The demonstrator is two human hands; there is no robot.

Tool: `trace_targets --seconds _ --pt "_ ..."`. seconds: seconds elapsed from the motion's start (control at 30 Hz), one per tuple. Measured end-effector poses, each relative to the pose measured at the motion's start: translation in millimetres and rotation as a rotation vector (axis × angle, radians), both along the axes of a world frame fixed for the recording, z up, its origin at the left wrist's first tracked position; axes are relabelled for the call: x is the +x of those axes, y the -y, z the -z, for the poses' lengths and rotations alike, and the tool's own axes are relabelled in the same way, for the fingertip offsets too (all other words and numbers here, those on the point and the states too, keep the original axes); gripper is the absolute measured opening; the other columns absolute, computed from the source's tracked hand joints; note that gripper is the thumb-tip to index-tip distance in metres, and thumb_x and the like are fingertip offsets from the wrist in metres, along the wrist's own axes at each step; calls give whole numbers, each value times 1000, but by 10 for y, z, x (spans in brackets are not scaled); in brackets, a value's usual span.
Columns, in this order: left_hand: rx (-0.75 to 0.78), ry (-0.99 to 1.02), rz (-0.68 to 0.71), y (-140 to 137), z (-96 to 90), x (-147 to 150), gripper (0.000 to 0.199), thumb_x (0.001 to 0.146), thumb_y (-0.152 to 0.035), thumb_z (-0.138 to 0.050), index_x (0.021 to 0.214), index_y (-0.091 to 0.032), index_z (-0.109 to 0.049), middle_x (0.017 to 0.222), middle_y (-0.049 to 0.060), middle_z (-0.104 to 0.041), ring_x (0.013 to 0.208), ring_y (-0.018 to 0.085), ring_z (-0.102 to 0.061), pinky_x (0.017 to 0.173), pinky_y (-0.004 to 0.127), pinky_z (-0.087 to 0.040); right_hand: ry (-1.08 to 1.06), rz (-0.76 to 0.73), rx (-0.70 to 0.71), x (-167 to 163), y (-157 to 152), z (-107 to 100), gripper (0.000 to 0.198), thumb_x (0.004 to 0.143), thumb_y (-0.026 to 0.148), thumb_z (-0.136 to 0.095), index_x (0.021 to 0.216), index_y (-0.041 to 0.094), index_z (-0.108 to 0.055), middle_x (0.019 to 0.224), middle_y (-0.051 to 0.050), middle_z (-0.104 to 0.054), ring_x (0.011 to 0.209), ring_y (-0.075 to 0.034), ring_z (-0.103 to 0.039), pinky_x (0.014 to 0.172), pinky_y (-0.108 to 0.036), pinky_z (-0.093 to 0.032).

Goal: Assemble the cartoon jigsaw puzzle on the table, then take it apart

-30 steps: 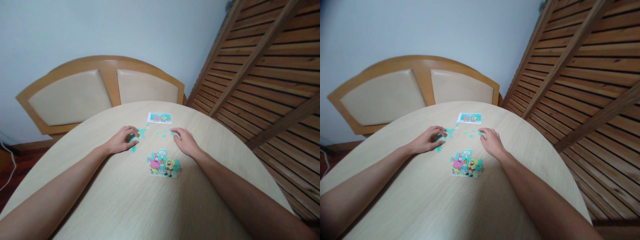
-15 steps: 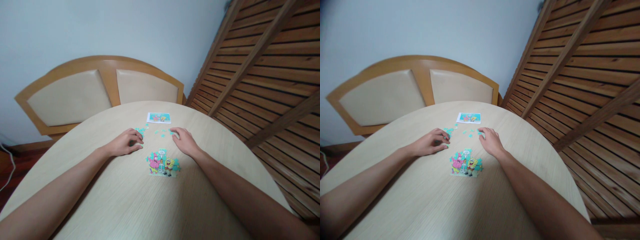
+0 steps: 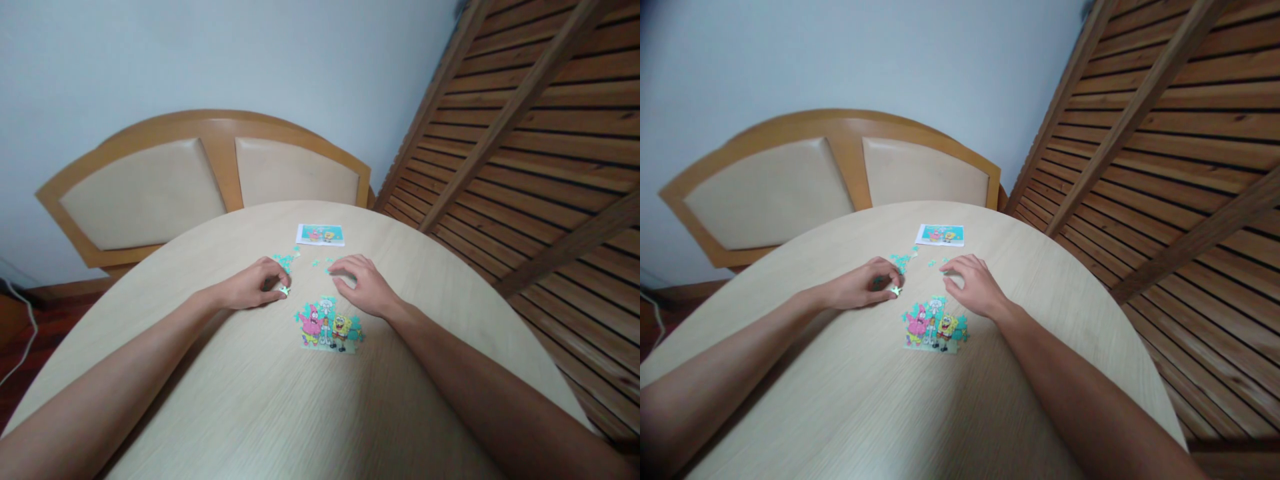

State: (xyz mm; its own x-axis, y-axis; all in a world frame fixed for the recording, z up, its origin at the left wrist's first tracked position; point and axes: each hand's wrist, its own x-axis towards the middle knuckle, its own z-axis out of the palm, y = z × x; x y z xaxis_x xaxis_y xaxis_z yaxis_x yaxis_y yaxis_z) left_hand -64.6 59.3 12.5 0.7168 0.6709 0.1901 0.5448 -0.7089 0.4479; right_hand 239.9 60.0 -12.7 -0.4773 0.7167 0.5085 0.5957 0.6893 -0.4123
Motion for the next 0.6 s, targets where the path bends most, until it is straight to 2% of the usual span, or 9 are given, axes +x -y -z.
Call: trace_targets --seconds 0.1,0.2,0.3,0.43,0.6 --pt "-42 47 -69 33 9 64 16 88 -35 -64 91 -19 -67 91 5 -69 91 21 -60 84 35 -47 76 -195 24 -27 71 -61 10 88 25 -66 94 25 -73 102 -3 -74 102 -22 -62 94 -41 -41" --pt "-130 184 -150 94 43 212 19 91 -34 -60 86 -17 -67 83 4 -69 76 16 -61 74 30 -49 129 -278 19 -33 93 -81 8 84 27 -71 91 27 -76 97 -2 -74 97 -21 -63 93 -41 -40" --pt "-155 341 -255 192 94 412 24 92 -34 -59 104 -17 -70 92 7 -73 80 17 -64 73 30 -50 141 -307 13 -37 90 -67 11 83 29 -73 93 28 -78 99 -1 -74 98 -21 -62 93 -42 -40" --pt "-157 488 -381 322 144 619 24 92 -36 -59 95 -16 -72 92 7 -75 84 18 -66 78 32 -52 138 -308 14 -52 87 -40 12 85 30 -73 96 28 -78 101 -2 -73 99 -21 -62 93 -41 -40" --pt "-236 586 -376 368 192 667 22 87 -36 -63 88 -15 -68 88 8 -74 80 18 -67 76 32 -53 140 -292 1 -64 93 -43 13 84 30 -73 96 27 -77 100 -2 -73 99 -22 -62 92 -40 -40"
